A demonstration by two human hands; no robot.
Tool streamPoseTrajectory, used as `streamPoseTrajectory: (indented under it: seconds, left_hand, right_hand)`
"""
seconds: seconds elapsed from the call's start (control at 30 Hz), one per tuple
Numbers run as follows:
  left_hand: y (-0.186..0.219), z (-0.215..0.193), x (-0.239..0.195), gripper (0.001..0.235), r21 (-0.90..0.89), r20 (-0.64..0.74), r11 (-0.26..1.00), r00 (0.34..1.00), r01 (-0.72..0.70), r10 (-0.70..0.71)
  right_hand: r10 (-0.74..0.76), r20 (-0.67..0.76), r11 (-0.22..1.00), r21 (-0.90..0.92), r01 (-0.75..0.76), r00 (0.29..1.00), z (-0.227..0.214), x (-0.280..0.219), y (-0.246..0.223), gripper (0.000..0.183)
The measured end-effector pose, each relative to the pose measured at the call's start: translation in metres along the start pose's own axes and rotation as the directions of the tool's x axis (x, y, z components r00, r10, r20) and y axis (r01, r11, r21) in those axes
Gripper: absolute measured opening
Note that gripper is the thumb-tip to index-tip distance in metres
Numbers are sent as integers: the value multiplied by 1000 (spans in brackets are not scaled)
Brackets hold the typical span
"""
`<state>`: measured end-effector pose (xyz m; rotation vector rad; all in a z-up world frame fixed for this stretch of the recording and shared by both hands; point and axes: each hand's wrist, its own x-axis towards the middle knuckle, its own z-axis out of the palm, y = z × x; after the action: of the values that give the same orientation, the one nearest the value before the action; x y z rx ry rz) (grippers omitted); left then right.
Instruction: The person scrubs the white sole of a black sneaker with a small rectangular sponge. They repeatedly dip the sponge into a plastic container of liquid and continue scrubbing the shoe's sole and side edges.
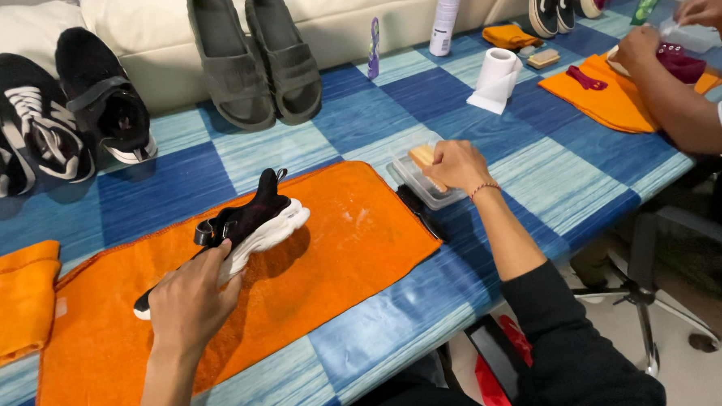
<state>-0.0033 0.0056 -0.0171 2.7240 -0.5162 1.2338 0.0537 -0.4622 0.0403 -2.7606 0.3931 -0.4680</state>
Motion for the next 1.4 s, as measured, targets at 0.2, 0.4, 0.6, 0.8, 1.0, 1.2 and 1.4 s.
streamPoseTrajectory:
  seconds: [0.2,0.4,0.6,0.8,1.0,1.2,1.4]
  left_hand:
    - [3,-5,4,38,5,151,1000,989,8,-9]
    - [3,-7,6,37,33,176,999,984,-4,-2]
    - [3,-1,4,37,29,158,1000,987,1,-5]
    - [0,6,2,41,-9,-48,1000,998,-28,27]
    - [0,5,2,40,-42,-35,999,999,-35,33]
    - [4,2,4,35,-77,-1,997,1000,-26,26]
    - [4,-1,4,38,-95,7,995,999,-34,34]
  right_hand:
    - [-50,-219,988,132,80,974,7,0,14,24]
    - [206,165,979,-46,-201,965,-14,-14,-10,26]
    - [120,75,992,-36,-118,990,-1,-4,-9,21]
    - [-93,59,987,141,83,994,26,-12,-61,36]
    - [-219,118,967,161,199,969,54,-35,-115,38]
    - [-261,260,965,93,245,930,67,-45,-118,32]
    - [-229,187,972,101,214,955,83,-33,-105,50]
